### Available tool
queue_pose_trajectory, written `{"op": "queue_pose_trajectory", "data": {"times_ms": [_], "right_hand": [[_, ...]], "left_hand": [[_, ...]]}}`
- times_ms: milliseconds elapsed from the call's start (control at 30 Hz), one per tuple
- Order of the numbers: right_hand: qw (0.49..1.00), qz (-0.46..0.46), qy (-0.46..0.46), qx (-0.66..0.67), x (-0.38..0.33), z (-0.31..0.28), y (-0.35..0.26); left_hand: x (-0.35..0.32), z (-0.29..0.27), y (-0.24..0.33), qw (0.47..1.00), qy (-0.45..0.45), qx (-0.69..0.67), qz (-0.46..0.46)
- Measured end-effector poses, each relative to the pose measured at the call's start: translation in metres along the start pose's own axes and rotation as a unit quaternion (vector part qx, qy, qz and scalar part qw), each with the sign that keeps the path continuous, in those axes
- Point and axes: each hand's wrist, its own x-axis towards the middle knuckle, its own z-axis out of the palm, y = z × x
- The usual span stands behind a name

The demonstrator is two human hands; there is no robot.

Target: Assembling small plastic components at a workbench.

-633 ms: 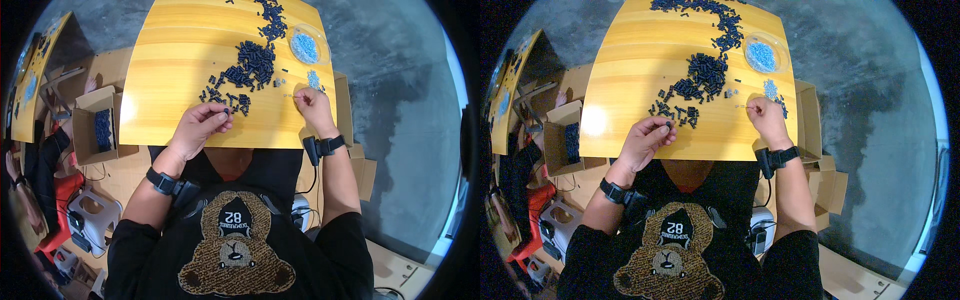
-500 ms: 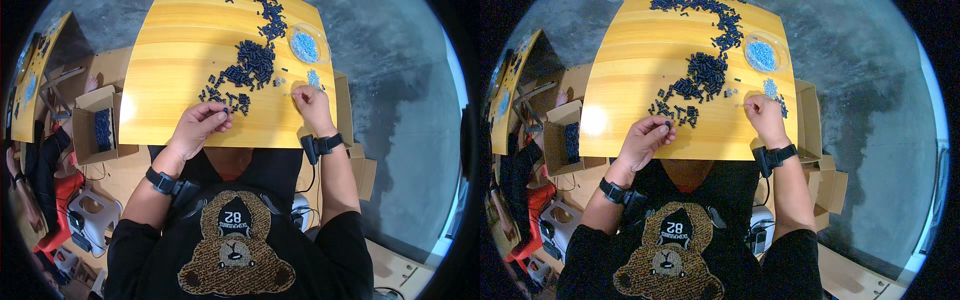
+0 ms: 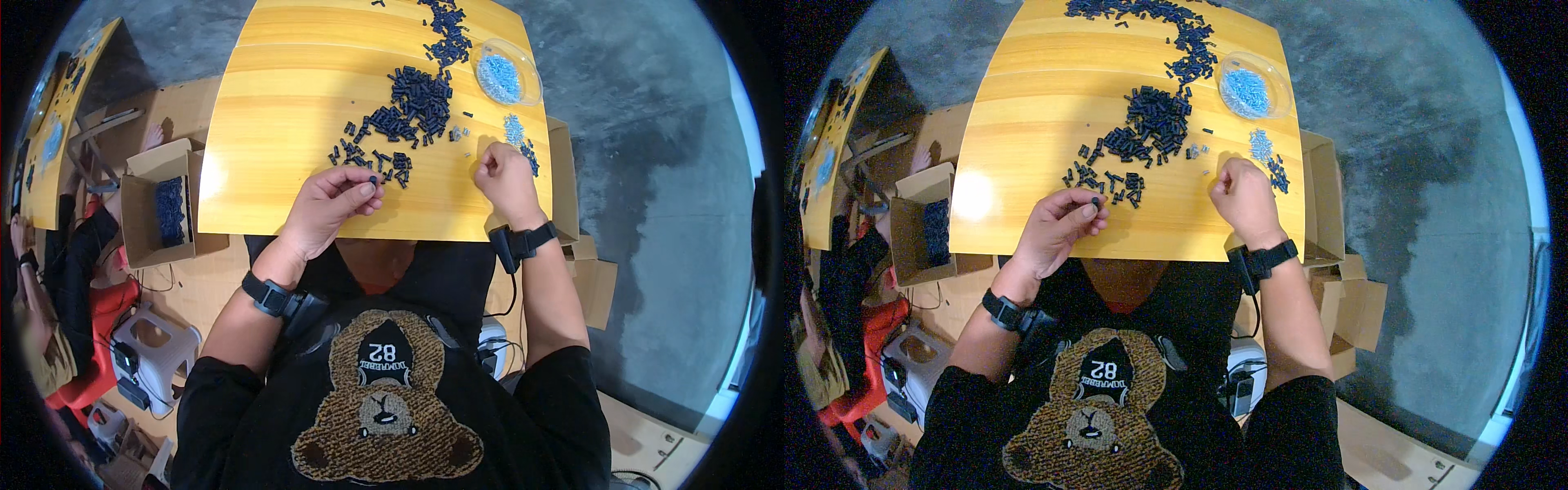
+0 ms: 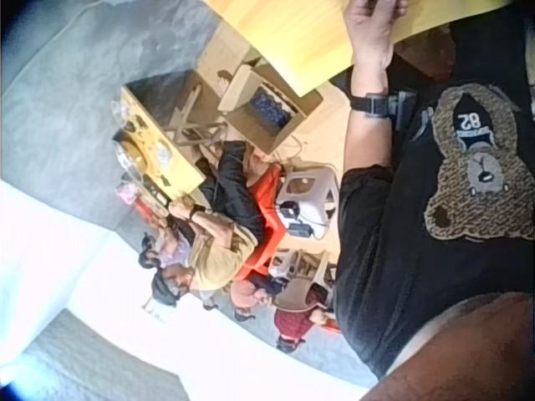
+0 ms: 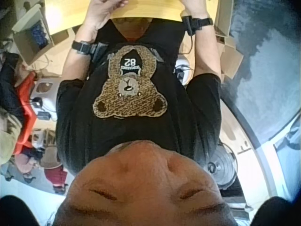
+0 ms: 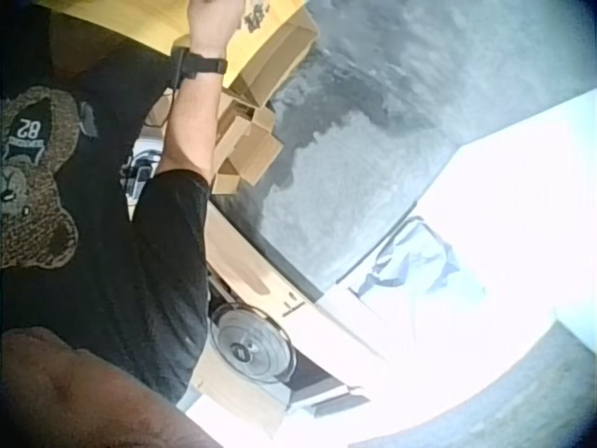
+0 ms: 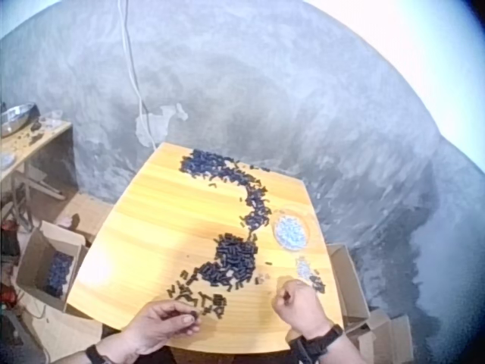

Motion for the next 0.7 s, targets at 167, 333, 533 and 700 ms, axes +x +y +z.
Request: {"op": "queue_pose_trajectory", "data": {"times_ms": [167,333,533,700], "right_hand": [[0.992,0.048,0.013,0.117,-0.005,-0.01,-0.02],[0.958,0.012,0.008,0.288,-0.005,0.002,-0.048],[0.846,0.075,-0.144,0.508,-0.006,0.012,-0.085],[0.808,0.097,-0.196,0.547,-0.009,0.019,-0.088]], "left_hand": [[0.0,0.002,-0.002,1.0,-0.005,0.019,0.013],[-0.001,0.004,-0.002,0.999,0.003,0.037,0.022],[-0.001,0.004,-0.004,0.997,0.006,0.073,0.03],[-0.002,0.003,-0.005,0.997,0.011,0.076,0.029]]}}
